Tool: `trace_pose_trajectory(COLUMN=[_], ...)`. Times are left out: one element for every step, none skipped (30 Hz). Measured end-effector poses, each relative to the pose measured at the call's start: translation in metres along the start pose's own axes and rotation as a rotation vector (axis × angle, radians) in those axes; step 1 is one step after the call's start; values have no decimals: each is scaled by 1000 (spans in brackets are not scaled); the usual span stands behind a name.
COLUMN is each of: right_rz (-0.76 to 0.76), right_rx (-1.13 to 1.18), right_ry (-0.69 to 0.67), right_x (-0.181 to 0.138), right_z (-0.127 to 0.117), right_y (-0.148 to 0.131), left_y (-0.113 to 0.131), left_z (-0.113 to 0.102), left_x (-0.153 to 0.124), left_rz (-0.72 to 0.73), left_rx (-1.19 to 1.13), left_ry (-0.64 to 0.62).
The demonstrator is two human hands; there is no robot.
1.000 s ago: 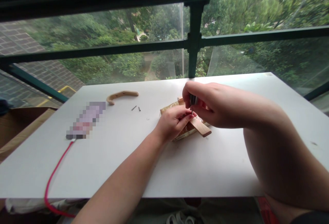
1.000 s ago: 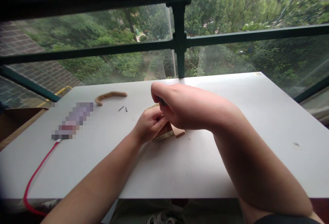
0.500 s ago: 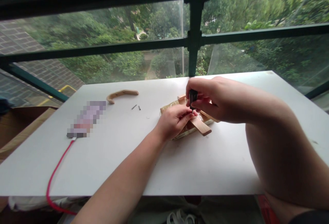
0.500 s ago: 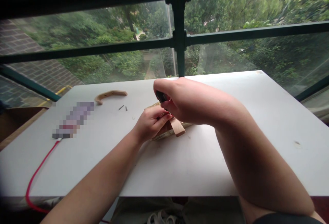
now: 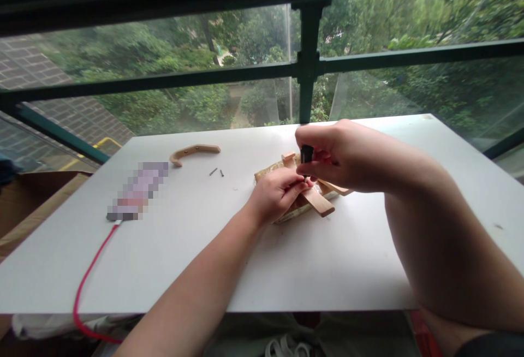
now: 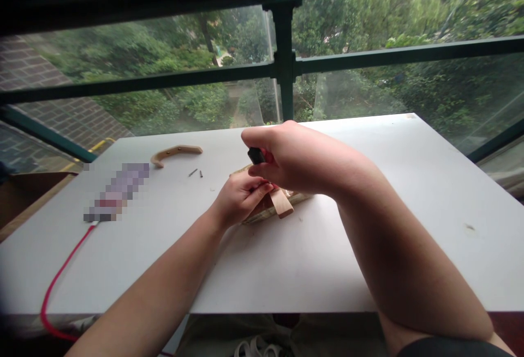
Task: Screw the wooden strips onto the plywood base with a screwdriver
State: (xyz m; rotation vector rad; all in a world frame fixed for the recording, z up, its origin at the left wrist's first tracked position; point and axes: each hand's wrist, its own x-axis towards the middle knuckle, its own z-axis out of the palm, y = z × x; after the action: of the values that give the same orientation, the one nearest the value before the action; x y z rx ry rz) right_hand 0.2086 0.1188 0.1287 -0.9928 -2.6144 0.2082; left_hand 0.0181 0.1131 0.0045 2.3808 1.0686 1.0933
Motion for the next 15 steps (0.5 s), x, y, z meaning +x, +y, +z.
trace_pose_trajectory(right_rz=[3,8,15,21,26,27,21,6,-20,-54,-89,-119,-138,-142,-134], right_rx=[4,6,5,1,-5,-11,-8,10,42,84,130,174,207,227,236], right_ry=[1,2,5,11,18,25,23,7,-19,-50,-80,-102,-110,-104,-92], right_x=[1,1,1,2,2,1,1,0,-1,-2,-3,-3,-4,-4,-4], right_z=[0,1,1,2,2,2,2,1,0,-2,-4,-5,-6,-7,-7], right_y=[1,1,2,2,3,3,3,4,5,5,6,7,8,9,10], left_y=[0,1,1,2,2,2,1,1,1,0,0,0,0,0,0], left_z=[0,0,0,-1,-1,-1,-1,-1,-1,-1,-1,-1,-1,-1,-1], left_x=[0,0,1,1,1,1,1,1,1,1,1,1,1,1,1], left_rz=[-6,-11,-16,-20,-20,-16,-8,-1,6,9,9,5,1,-2,-4], left_rx=[-3,-7,-13,-19,-26,-33,-40,-46,-51,-55,-56,-54,-49,-43,-40], left_ry=[-2,-6,-11,-14,-15,-12,-6,0,2,1,-4,-11,-18,-24,-26])
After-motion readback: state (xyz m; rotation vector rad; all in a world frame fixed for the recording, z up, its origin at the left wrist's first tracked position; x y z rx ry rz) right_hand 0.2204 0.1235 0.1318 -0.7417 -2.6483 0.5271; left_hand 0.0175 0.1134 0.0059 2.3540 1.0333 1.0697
